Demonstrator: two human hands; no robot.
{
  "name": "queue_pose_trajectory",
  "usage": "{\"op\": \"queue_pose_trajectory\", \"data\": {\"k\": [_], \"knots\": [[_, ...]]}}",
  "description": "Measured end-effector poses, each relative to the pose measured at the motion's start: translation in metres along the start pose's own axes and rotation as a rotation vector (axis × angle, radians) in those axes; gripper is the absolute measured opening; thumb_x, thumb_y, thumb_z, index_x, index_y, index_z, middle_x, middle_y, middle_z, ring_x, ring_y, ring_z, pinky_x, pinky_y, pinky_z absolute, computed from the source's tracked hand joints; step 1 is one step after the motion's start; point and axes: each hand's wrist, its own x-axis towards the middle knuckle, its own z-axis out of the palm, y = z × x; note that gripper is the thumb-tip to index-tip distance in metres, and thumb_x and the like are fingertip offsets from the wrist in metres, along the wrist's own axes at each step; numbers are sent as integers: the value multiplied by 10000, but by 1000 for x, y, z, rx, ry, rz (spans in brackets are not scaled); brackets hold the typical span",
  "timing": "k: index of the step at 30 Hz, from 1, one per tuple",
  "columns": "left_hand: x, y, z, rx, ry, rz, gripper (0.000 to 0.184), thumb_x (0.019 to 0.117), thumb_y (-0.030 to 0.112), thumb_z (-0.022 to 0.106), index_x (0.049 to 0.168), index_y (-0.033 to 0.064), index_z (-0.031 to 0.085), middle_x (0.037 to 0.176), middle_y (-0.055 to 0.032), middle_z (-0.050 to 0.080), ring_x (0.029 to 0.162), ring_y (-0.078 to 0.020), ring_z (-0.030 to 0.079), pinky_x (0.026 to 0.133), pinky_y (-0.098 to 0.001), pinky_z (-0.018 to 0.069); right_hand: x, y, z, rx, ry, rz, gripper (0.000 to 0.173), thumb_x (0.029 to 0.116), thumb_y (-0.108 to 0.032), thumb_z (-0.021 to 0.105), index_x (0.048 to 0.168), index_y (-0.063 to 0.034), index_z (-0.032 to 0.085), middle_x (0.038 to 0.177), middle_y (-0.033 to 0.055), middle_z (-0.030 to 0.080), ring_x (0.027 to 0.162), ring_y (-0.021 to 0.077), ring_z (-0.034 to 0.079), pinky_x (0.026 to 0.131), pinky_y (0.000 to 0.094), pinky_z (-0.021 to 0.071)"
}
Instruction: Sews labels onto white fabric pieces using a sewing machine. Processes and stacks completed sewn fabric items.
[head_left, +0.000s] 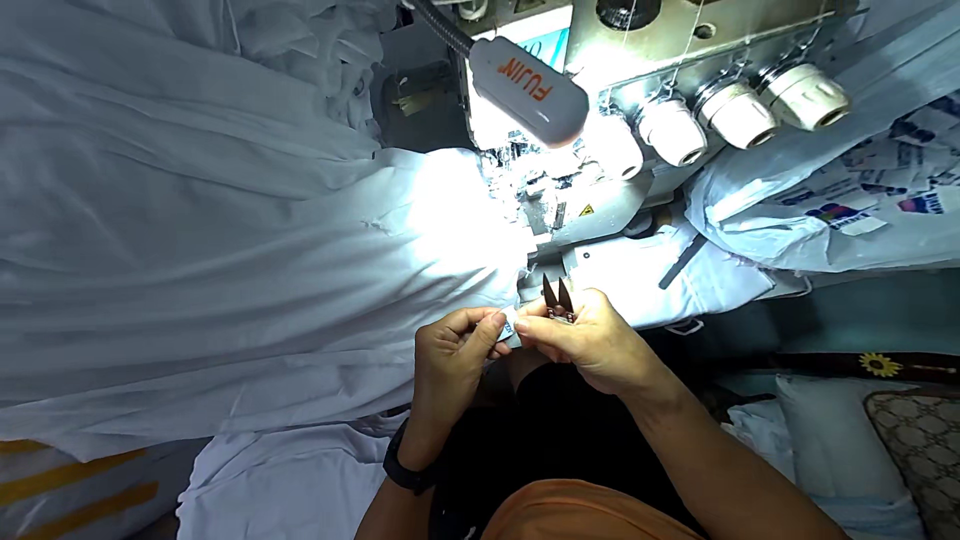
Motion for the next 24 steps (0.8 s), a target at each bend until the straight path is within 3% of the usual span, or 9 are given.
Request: {"op": "queue_pose_trajectory", "data": {"k": [6,8,10,13,15,17,19,22,24], "knots": [[3,5,-3,177,-58,121,44,943,27,645,913,16,676,734,69,678,635,22,657,611,-149,576,0,2,11,-46,121,-125,210,868,-41,673,687,-146,660,573,-122,579,480,-61,486,461,117,393],[6,12,-8,227,-106,188,73,959,50,629,907,23,674,738,76,673,645,35,650,617,-142,571,-1,0,9,-106,102,-257,145,888,-61,674,754,-114,691,627,-128,605,514,-90,498,480,93,407],[14,27,-19,274,-139,299,105,971,89,618,909,37,685,789,85,682,717,49,640,678,-140,554,4,-1,0,-257,127,-519,68,910,-61,674,862,-32,713,764,-77,649,649,-108,535,594,57,445],[29,57,-37,425,-104,448,157,991,250,644,897,142,708,970,121,706,944,42,654,852,-166,558,31,7,-21,-709,320,-896,110,908,-51,674,941,28,741,841,84,696,733,20,596,688,120,484],[41,70,-39,531,-72,492,168,966,283,668,854,165,706,1106,110,658,1064,36,612,910,-155,535,53,14,-33,-946,351,-1077,138,926,-60,653,987,-19,770,849,148,680,690,160,639,615,237,522],[52,74,-34,602,-66,487,136,927,239,677,818,162,706,1145,89,634,1101,31,577,905,-149,506,66,18,-36,-1025,285,-1180,162,941,-91,645,1016,-94,790,868,160,647,621,177,582,541,256,481],[62,71,-23,671,-68,456,107,886,202,688,796,151,714,1121,52,645,1090,0,575,906,-199,488,68,18,-33,-1001,237,-1219,152,977,-137,635,1034,-143,776,893,150,640,636,151,547,570,228,454],[73,56,-8,783,-82,434,136,884,230,715,788,138,744,1055,-1,674,1086,-121,597,972,-448,424,62,17,-28,-886,233,-1220,132,997,-126,609,991,-93,737,901,141,652,736,138,580,677,194,470],[81,43,-4,839,-72,453,154,883,222,691,767,132,738,1062,-20,681,1125,-163,595,1003,-529,366,58,16,-25,-865,242,-1218,130,998,-116,605,1006,-82,731,908,135,650,763,130,584,705,179,471]]}}
